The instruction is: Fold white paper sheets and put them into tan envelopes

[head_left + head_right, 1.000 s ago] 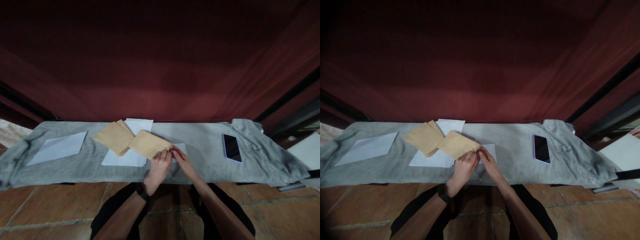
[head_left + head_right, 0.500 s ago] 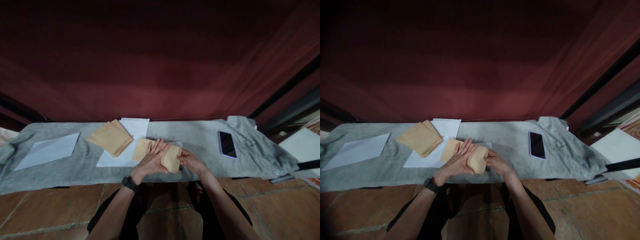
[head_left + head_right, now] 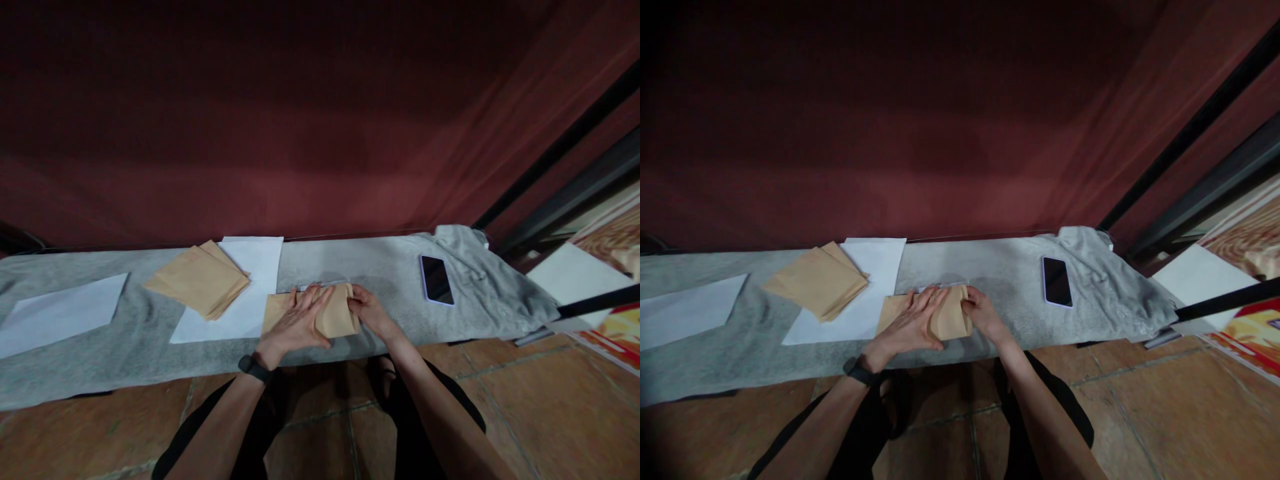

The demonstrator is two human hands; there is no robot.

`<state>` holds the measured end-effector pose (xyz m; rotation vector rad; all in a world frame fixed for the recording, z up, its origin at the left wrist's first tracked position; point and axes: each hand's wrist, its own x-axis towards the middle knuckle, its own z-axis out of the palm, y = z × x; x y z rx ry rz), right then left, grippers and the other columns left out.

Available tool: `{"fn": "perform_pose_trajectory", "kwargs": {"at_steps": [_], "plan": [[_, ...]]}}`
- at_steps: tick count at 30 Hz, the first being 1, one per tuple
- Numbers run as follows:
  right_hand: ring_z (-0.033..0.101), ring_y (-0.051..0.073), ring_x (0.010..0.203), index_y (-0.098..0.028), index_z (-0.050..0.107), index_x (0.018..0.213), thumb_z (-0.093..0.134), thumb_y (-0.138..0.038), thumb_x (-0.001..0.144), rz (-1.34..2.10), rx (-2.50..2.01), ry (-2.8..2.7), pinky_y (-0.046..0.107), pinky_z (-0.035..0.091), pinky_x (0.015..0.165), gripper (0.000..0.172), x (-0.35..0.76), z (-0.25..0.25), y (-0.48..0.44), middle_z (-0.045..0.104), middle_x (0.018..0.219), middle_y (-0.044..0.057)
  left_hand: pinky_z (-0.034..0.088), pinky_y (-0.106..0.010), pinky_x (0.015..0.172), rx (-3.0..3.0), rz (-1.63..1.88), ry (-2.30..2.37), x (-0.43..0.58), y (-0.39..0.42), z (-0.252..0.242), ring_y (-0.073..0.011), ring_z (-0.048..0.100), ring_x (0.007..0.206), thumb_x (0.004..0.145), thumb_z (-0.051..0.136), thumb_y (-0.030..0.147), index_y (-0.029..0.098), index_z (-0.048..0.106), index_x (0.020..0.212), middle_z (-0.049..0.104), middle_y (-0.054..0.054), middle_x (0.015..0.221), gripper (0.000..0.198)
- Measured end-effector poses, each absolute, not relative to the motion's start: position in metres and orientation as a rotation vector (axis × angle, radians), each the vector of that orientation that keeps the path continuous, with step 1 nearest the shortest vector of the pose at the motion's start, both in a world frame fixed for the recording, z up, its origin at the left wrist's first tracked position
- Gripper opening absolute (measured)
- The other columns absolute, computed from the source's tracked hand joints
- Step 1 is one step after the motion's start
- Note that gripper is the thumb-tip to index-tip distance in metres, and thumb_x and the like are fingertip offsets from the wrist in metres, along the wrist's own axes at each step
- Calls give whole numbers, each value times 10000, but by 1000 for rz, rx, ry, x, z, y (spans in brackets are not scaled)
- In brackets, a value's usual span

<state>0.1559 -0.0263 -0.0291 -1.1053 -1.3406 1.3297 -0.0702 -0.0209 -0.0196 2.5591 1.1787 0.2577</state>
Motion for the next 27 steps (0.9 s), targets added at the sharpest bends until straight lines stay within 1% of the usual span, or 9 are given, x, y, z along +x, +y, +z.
{"fn": "perform_pose_trajectory", "kwargs": {"at_steps": [2, 5, 7, 12, 15, 17, 21, 24, 27], "plan": [[715, 209, 876, -233, 658, 1150, 552, -251, 816, 1234, -1171, -1342, 356, 575, 835, 350, 158, -35, -25, 758, 988, 31, 87, -652, 1237, 2581, 305, 1199, -67, -21, -20, -392, 254, 1531, 647, 853, 585, 271, 65, 1643, 308, -199, 1633, 1308], [692, 211, 798, -208, 542, 1277, 521, -242, 827, 1037, -1351, -1362, 329, 558, 727, 452, 161, -40, -27, 723, 921, 25, 68, -642, 1244, 2634, 360, 1225, -63, -21, -17, -396, 287, 1509, 681, 820, 578, 264, 132, 1637, 345, -184, 1610, 1219], [672, 210, 769, -200, 500, 1279, 504, -231, 830, 929, -1437, -1377, 326, 540, 712, 450, 163, -42, -30, 691, 899, 16, 53, -635, 1247, 2665, 376, 1231, -62, -21, -13, -390, 301, 1500, 704, 804, 556, 267, 165, 1632, 370, -175, 1593, 1163], [641, 225, 865, -234, 517, 1071, 459, -221, 862, 727, -1518, -1465, 349, 514, 808, 217, 164, -42, -35, 634, 925, 32, 53, -629, 1250, 2698, 381, 1229, -60, -23, -7, -385, 316, 1489, 725, 790, 538, 266, 196, 1629, 401, -170, 1569, 1115], [606, 259, 985, -225, 553, 1015, 466, -199, 854, 446, -1646, -1557, 399, 488, 915, 186, 165, -39, -37, 634, 993, 69, 47, -634, 1248, 2717, 380, 1238, -59, -24, -6, -388, 312, 1491, 733, 788, 536, 250, 215, 1626, 393, -182, 1572, 1099], [600, 272, 1016, -216, 596, 1016, 468, -197, 859, 377, -1679, -1616, 422, 483, 947, 204, 165, -37, -39, 658, 1013, 88, 43, -634, 1249, 2729, 385, 1248, -59, -24, -6, -387, 309, 1492, 739, 786, 532, 243, 223, 1625, 394, -187, 1569, 1089], [645, 261, 1020, -213, 699, 1016, 430, -220, 894, 584, -1582, -1685, 411, 497, 969, 296, 162, -32, -39, 719, 1060, 103, 32, -634, 1250, 2751, 406, 1281, -59, -24, -6, -382, 306, 1492, 759, 769, 531, 251, 220, 1626, 387, -179, 1576, 1064], [685, 237, 1006, -230, 736, 1064, 422, -282, 925, 933, -1422, -1522, 379, 541, 921, 347, 161, -28, -37, 754, 1075, 71, 25, -637, 1249, 2763, 404, 1293, -60, -23, -6, -384, 308, 1492, 755, 778, 530, 246, 220, 1627, 377, -187, 1581, 1074], [700, 236, 987, -230, 743, 1089, 518, -386, 929, 1302, -1263, -1327, 385, 558, 903, 318, 161, -22, -37, 770, 1062, 51, 39, -639, 1248, 2781, 394, 1274, -61, -24, -6, -390, 300, 1500, 756, 789, 518, 253, 218, 1627, 361, -190, 1596, 1075]]}}
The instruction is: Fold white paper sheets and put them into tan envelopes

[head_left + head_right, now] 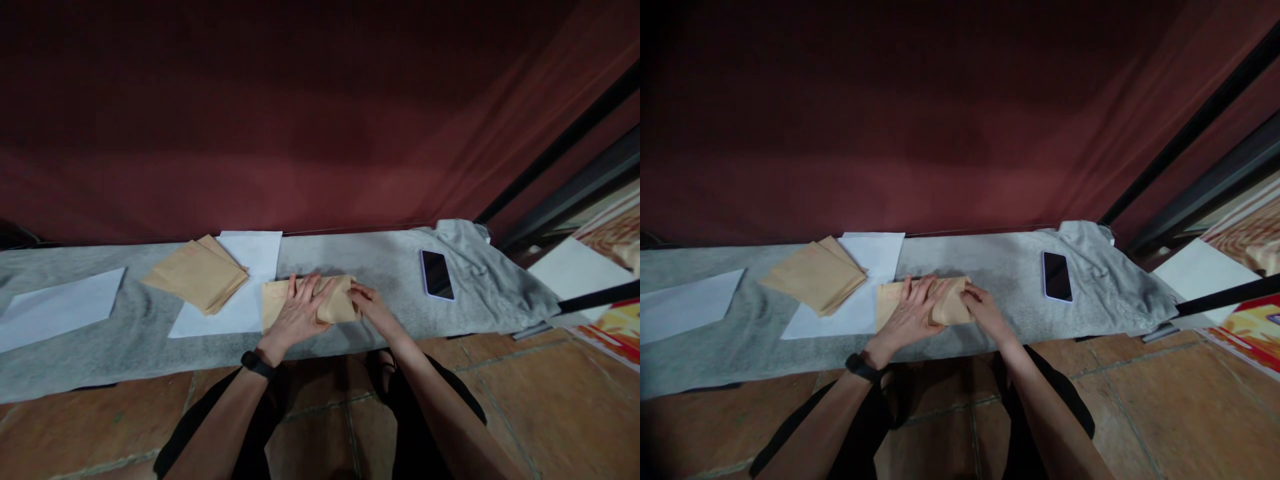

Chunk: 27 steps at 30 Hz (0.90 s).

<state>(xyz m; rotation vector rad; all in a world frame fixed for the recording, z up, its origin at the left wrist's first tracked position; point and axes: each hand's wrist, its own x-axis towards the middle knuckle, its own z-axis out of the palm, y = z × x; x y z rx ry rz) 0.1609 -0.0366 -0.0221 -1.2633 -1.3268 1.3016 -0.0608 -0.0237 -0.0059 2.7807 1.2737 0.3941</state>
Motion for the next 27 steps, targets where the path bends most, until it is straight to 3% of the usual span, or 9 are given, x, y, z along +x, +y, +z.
{"fn": "perform_pose_trajectory", "kwargs": {"at_steps": [4, 9, 12, 17, 21, 27], "plan": [[702, 253, 1018, -199, 724, 1157, 752, -426, 808, 1688, -1117, -1126, 431, 520, 996, 417, 156, -20, -41, 759, 1159, 71, 53, -629, 1251, 2835, 386, 1216, -60, -26, -5, -378, 276, 1521, 774, 788, 481, 266, 220, 1625, 351, -182, 1611, 1045], [703, 246, 1063, -234, 670, 1228, 733, -476, 838, 1838, -1085, -905, 427, 519, 1011, 463, 152, -21, -44, 744, 1198, 65, 51, -627, 1251, 2886, 362, 1150, -64, -25, -4, -372, 192, 1556, 753, 804, 536, 258, 228, 1621, 250, -185, 1668, 1078], [707, 253, 1053, -228, 694, 1162, 759, -481, 804, 1888, -1059, -858, 395, 541, 971, 443, 158, -16, -42, 765, 1119, 66, 39, -637, 1244, 2882, 338, 1162, -72, -21, -5, -378, 160, 1563, 728, 820, 573, 251, 204, 1626, 209, -200, 1678, 1135], [716, 269, 1027, -237, 722, 1063, 753, -518, 790, 1950, -958, -829, 380, 575, 905, 393, 162, -3, -42, 784, 1003, 56, 37, -654, 1231, 2845, 311, 1220, -86, -16, -3, -382, 267, 1520, 736, 813, 556, 266, 163, 1634, 346, -195, 1604, 1146], [709, 262, 1052, -224, 715, 1075, 736, -498, 804, 1980, -906, -804, 364, 580, 892, 386, 160, 2, -42, 780, 999, 62, 156, -570, 1235, 2809, 296, 1237, -90, -17, 2, -349, 408, 1426, 768, 798, 479, 281, 180, 1633, 471, -159, 1497, 1081], [702, 258, 1045, -225, 699, 1067, 687, -520, 831, 1929, -1044, -838, 380, 581, 870, 379, 161, -4, -42, 764, 1025, 76, 180, -563, 1223, 2788, 280, 1235, -91, -20, -1, -357, 373, 1441, 757, 796, 513, 280, 168, 1634, 415, -155, 1550, 1103]]}}
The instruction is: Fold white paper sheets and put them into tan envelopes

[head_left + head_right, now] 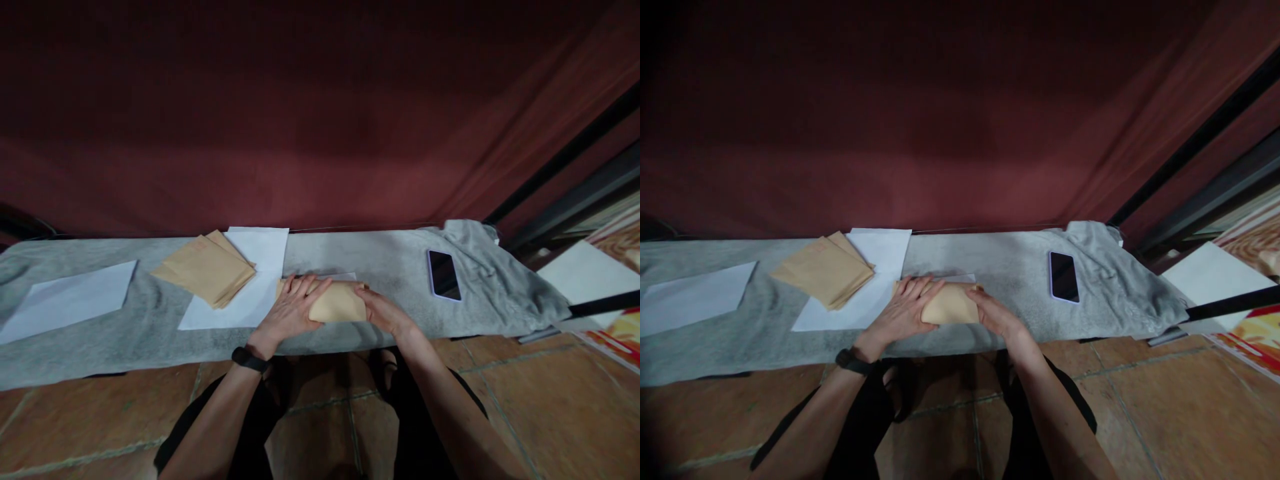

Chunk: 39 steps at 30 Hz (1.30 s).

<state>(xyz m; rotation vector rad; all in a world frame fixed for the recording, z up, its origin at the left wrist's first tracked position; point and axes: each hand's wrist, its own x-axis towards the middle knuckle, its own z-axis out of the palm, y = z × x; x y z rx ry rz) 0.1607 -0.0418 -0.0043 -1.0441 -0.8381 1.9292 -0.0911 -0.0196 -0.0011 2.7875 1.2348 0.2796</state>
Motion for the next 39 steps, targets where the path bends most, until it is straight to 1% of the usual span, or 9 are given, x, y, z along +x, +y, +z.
{"fn": "perform_pose_trajectory", "kwargs": {"at_steps": [3, 8, 13, 18, 21, 26, 31, 35, 39], "plan": [[705, 261, 1046, -220, 698, 1067, 627, -549, 872, 1936, -1041, -860, 388, 572, 876, 389, 161, -4, -42, 764, 997, 79, 193, -559, 1215, 2779, 274, 1251, -90, -21, 0, -353, 395, 1420, 773, 785, 482, 283, 187, 1631, 456, -145, 1509, 1064], [716, 249, 952, -203, 707, 994, 551, -645, 885, 1902, -976, -901, 379, 571, 828, 481, 179, 3, -28, 762, 994, 108, 330, -501, 1148, 2761, 312, 1314, -102, -18, 11, -336, 502, 1300, 799, 757, 429, 283, 212, 1624, 550, -123, 1381, 999], [663, 200, 754, -212, 671, 934, 623, -525, 818, 1161, -1502, -1019, 329, 528, 729, 338, 200, -12, -9, 732, 875, 60, 375, -563, 1113, 2619, 566, 1688, -147, -3, 13, -384, 522, 1262, 783, 760, 476, 194, 64, 1638, 560, -164, 1336, 1138], [674, 256, 988, -200, 664, 996, 637, -453, 877, 699, -1934, -1607, 348, 490, 887, 280, 171, -34, -18, 725, 989, 103, 379, -593, 1107, 2496, 550, 1860, -177, 4, 5, -398, 519, 1271, 760, 781, 499, 202, 10, 1637, 544, -178, 1347, 1205], [621, 336, 1149, -150, 625, 1092, 732, -425, 820, 519, -2117, -1670, 404, 466, 972, 402, 147, -42, -26, 680, 1160, 189, 362, -593, 1124, 2488, 533, 1860, -178, 2, 5, -394, 504, 1297, 761, 784, 490, 219, 15, 1638, 530, -177, 1374, 1197], [598, 350, 1151, -234, 586, 913, 774, -344, 748, 626, -1959, -1450, 438, 442, 1008, 274, 142, -51, -26, 670, 1038, 144, 346, -595, 1133, 2449, 512, 1836, -173, 0, 8, -392, 487, 1325, 787, 767, 470, 251, 11, 1640, 511, -171, 1405, 1160], [641, 274, 887, -279, 503, 753, 732, -318, 724, 803, -1694, -1289, 403, 513, 851, 234, 159, -54, -20, 621, 780, 32, 316, -594, 1143, 2441, 486, 1793, -174, -1, 6, -389, 462, 1349, 769, 777, 458, 282, 2, 1637, 498, -154, 1408, 1176], [600, 221, 689, -283, 493, 805, 682, -437, 758, 887, -1576, -1170, 365, 549, 600, 248, 174, -45, -12, 566, 718, -11, 269, -588, 1164, 2456, 424, 1720, -175, -1, 3, -382, 442, 1368, 755, 788, 440, 299, -9, 1632, 498, -142, 1410, 1194], [592, 196, 720, -291, 452, 872, 674, -530, 744, 858, -1424, -948, 343, 582, 545, 350, 189, -28, -6, 555, 794, -32, 242, -597, 1167, 2464, 364, 1679, -175, -1, -2, -392, 448, 1365, 745, 793, 425, 286, -12, 1632, 501, -146, 1413, 1206]]}}
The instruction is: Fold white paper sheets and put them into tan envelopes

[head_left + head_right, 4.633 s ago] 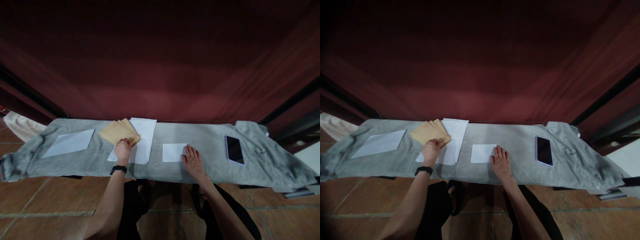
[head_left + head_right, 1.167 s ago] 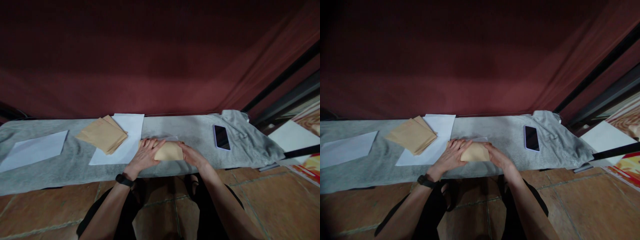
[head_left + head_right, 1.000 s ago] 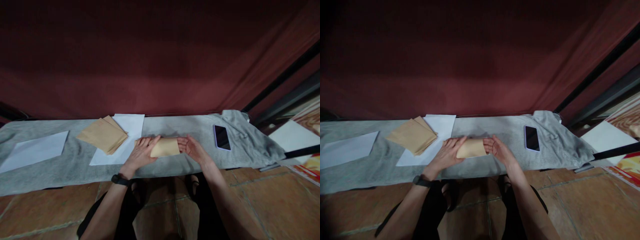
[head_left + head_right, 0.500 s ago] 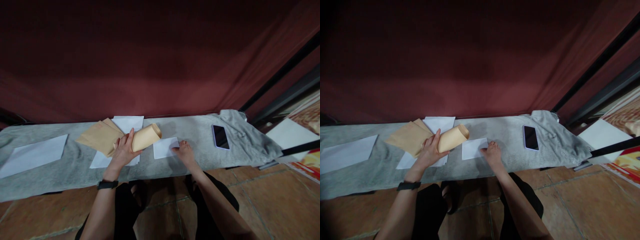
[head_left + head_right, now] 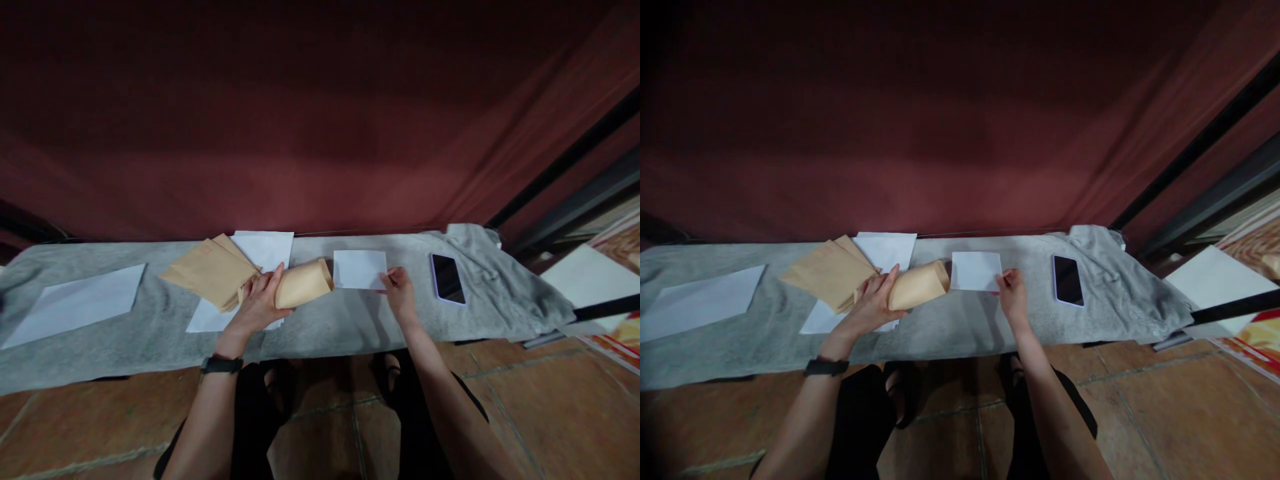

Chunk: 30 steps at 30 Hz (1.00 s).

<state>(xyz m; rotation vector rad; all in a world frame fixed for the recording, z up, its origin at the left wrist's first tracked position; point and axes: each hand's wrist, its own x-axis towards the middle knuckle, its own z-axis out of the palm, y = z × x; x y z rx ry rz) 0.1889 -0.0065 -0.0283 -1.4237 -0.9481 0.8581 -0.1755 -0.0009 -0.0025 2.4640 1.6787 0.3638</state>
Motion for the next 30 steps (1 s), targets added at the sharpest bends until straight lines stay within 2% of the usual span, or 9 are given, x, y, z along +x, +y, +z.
{"fn": "perform_pose_trajectory", "kwargs": {"at_steps": [3, 7, 10, 15, 20, 23, 26, 30], "plan": [[614, 194, 776, -283, 465, 895, 742, -518, 694, 860, -1312, -808, 338, 602, 595, 415, 194, -17, -8, 604, 833, -31, 235, -601, 1165, 2468, 359, 1696, -173, 0, -5, -400, 451, 1359, 733, 803, 428, 275, 6, 1633, 503, -152, 1408, 1212], [640, 227, 845, -267, 584, 967, 749, -512, 714, 959, -1265, -827, 371, 603, 676, 389, 189, -11, -11, 685, 893, 12, 228, -604, 1164, 2490, 384, 1698, -167, 1, -3, -403, 436, 1367, 724, 812, 438, 272, 8, 1633, 483, -155, 1419, 1224], [630, 243, 832, -260, 656, 958, 732, -544, 719, 995, -1305, -926, 393, 593, 675, 379, 184, -15, -11, 695, 893, 27, 226, -606, 1165, 2521, 396, 1708, -164, 1, -2, -405, 417, 1380, 725, 813, 429, 268, 2, 1631, 460, -164, 1437, 1227], [573, 207, 693, -248, 703, 846, 734, -555, 688, 1055, -1352, -1014, 377, 582, 601, 347, 191, -22, -10, 644, 744, 3, 220, -622, 1162, 2529, 412, 1759, -164, 3, -4, -414, 418, 1370, 718, 818, 404, 249, 42, 1632, 468, -178, 1427, 1209], [525, 163, 581, -225, 697, 761, 694, -524, 710, 1097, -1405, -1132, 287, 494, 488, 303, 200, -20, -12, 612, 643, -15, 206, -616, 1171, 2550, 418, 1695, -160, 2, -4, -405, 404, 1386, 725, 808, 409, 277, 24, 1633, 455, -160, 1449, 1206], [487, 136, 536, -226, 665, 707, 647, -519, 736, 1105, -1427, -1230, 247, 416, 464, 294, 203, -19, -14, 586, 599, -29, 195, -619, 1173, 2556, 394, 1684, -156, 1, -2, -399, 407, 1390, 735, 801, 410, 279, 9, 1632, 456, -160, 1443, 1203], [426, 119, 476, -229, 631, 660, 610, -502, 756, 1119, -1471, -1331, 242, 340, 456, 291, 207, -19, -14, 493, 501, -58, 191, -622, 1176, 2560, 388, 1702, -154, 1, -1, -402, 395, 1403, 742, 797, 402, 264, 21, 1632, 446, -176, 1465, 1189], [405, 116, 465, -228, 631, 666, 595, -482, 749, 1121, -1514, -1375, 249, 304, 473, 270, 216, -20, -15, 459, 471, -73, 188, -631, 1179, 2560, 391, 1737, -155, 3, -2, -409, 378, 1418, 742, 794, 400, 264, 38, 1632, 447, -183, 1482, 1176]]}}
